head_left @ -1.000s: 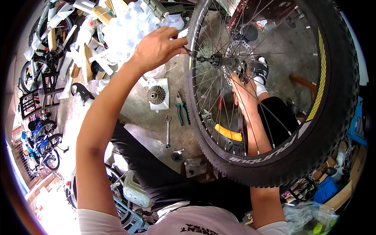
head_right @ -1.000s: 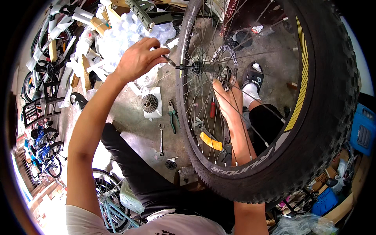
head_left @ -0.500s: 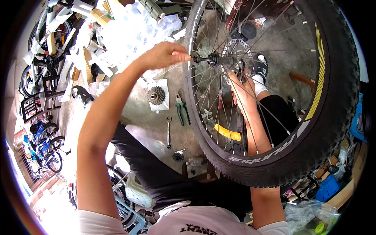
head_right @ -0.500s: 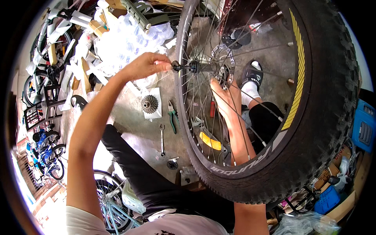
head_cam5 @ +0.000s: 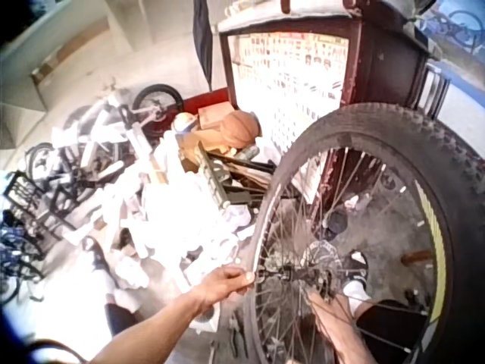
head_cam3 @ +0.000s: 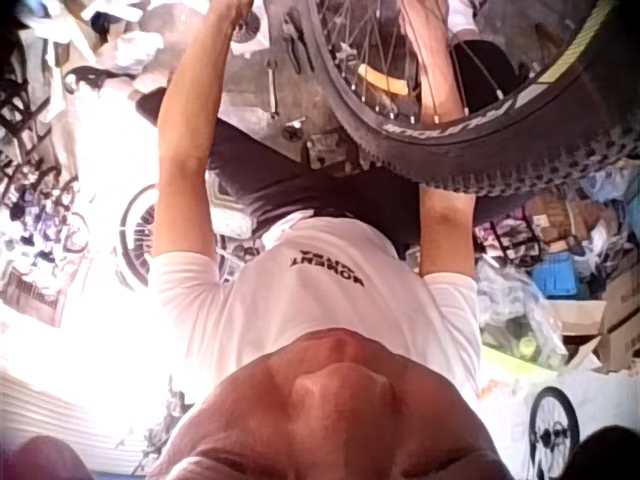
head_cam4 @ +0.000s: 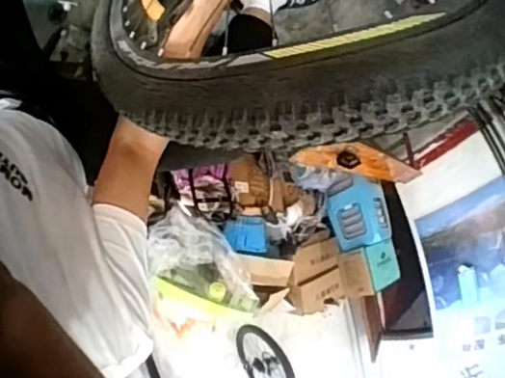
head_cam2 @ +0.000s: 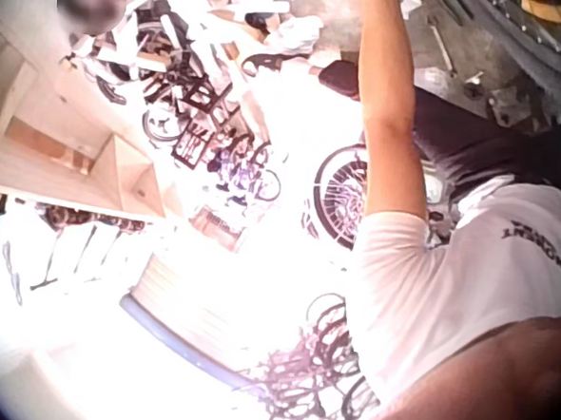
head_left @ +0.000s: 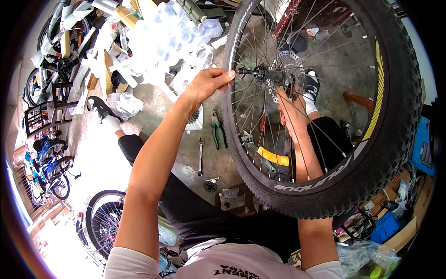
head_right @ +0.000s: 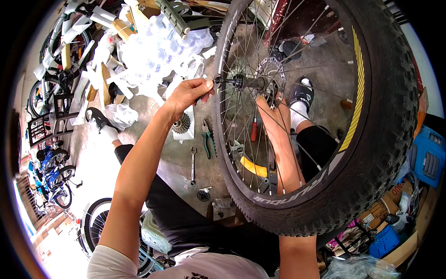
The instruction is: The person works on a bicycle wheel, first handling a small metal component and then using a wrench to tighten or adjust the axle and hub area.
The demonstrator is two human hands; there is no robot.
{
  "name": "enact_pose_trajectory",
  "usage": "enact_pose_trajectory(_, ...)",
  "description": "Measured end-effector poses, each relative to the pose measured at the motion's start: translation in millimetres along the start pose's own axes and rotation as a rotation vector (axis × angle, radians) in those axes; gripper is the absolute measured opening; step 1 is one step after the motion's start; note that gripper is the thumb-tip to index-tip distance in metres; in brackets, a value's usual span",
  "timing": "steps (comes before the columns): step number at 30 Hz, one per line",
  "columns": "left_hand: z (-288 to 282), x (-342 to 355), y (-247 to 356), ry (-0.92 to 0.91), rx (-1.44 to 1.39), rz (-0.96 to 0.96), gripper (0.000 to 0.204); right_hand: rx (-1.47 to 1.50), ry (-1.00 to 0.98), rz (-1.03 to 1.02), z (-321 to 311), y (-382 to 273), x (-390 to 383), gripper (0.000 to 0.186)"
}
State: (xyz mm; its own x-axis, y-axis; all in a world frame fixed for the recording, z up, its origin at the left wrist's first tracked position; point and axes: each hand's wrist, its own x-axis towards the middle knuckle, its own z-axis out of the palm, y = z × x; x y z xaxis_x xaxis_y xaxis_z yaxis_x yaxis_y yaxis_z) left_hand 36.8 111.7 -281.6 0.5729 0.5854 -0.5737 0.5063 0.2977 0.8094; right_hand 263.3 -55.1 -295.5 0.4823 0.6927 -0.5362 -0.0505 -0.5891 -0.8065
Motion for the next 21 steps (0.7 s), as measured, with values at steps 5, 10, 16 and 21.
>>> enact_pose_trajectory(5, 5, 0, -6, 0.046, 0.093, 0.084, 0.045, 0.050, 0.005, 0.021, 2, -1, -5, 0.034)
enact_pose_trajectory(10, 20, -11, -8, 0.114, 0.004, 0.045, 0.048, 0.086, 0.014, 0.071, 0, -5, -2, 0.031)
enact_pose_trajectory(16, 21, -4, -12, 0.089, -0.012, 0.095, 0.050, 0.061, 0.076, -0.061, 7, 3, -7, 0.034)
enact_pose_trajectory(21, 21, 2, -19, 0.042, -0.059, 0.107, 0.050, 0.097, 0.107, -0.183, 11, -4, -10, 0.034)
